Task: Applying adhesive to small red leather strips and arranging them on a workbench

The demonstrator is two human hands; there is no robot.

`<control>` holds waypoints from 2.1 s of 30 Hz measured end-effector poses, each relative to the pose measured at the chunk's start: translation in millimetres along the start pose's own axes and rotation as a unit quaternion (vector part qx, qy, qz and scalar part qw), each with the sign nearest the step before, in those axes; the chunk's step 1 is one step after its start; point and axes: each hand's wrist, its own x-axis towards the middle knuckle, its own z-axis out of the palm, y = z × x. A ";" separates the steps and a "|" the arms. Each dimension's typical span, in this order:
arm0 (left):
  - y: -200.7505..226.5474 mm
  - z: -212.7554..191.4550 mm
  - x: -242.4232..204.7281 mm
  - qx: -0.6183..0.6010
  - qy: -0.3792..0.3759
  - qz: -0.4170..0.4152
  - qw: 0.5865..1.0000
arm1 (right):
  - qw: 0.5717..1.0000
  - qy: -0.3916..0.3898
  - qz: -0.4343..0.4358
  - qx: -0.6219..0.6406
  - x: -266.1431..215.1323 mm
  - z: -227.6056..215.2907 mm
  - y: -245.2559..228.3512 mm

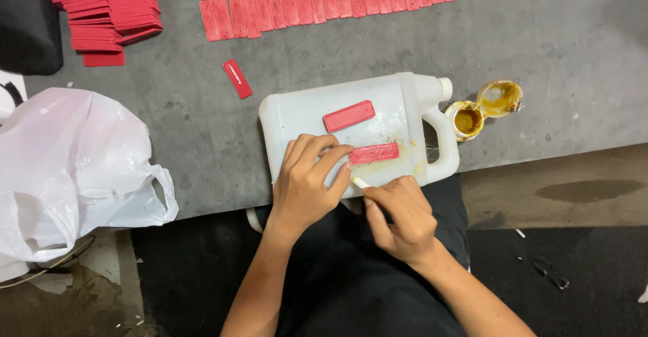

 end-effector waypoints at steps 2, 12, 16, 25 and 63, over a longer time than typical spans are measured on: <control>-1.1 1.6 -1.0 0.016 -0.008 0.015 1.000 | 0.999 0.009 0.022 0.029 0.2 -13.2 6.8; 6.4 -0.6 0.4 -0.004 -0.035 -0.003 0.999 | 0.990 0.099 0.094 0.020 -16.4 -60.5 44.9; 11.1 -1.7 1.4 0.026 -0.038 -0.004 0.999 | 0.989 0.114 0.092 0.020 -13.5 -66.1 54.7; 19.2 -4.8 7.1 0.013 -0.060 -0.034 0.998 | 0.989 0.116 0.090 0.035 -0.4 -72.7 68.1; -446.8 -12.3 393.8 0.003 -0.180 -0.240 0.954 | 0.873 -0.077 0.389 0.282 360.5 277.8 333.4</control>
